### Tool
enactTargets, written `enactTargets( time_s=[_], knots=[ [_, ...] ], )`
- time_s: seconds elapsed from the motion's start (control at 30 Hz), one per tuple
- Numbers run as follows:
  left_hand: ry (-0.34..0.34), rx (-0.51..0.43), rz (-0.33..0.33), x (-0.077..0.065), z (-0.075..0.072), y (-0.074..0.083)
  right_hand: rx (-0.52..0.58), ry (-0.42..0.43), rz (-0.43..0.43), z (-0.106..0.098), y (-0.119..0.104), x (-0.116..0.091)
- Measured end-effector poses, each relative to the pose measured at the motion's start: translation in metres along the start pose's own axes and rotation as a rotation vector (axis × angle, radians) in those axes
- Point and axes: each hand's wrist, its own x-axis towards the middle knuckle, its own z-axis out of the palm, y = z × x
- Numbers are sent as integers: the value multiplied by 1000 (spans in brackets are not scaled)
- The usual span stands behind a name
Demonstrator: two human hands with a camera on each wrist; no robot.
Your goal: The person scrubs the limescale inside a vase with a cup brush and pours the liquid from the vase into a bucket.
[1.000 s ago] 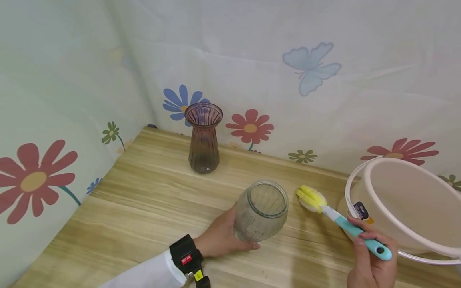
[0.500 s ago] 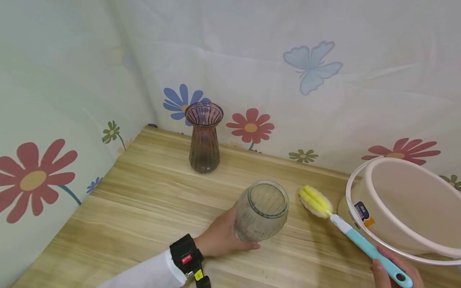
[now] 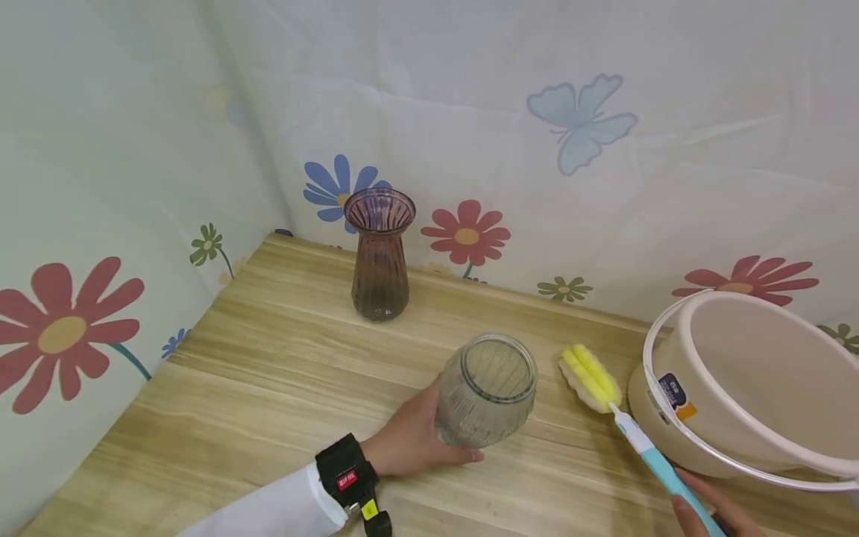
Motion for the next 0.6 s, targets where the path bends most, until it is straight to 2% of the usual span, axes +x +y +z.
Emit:
enactTargets(
  time_s=[0.07,0.13,0.33,0.43,0.6],
  knots=[
    [0,-4,2,0,-1,0,24,-48,117,2,0,2],
    [-3,-7,5,0,0,-1,13,-93,197,2,1,4],
    [-6,1,5,0,1,0,-213,-103,303,2,-7,13],
    [-2,13,11,1,1,1,-307,-137,295,1,-9,18],
    [4,29,4,0,-1,2,-523,-263,179,1,-13,27]
  ],
)
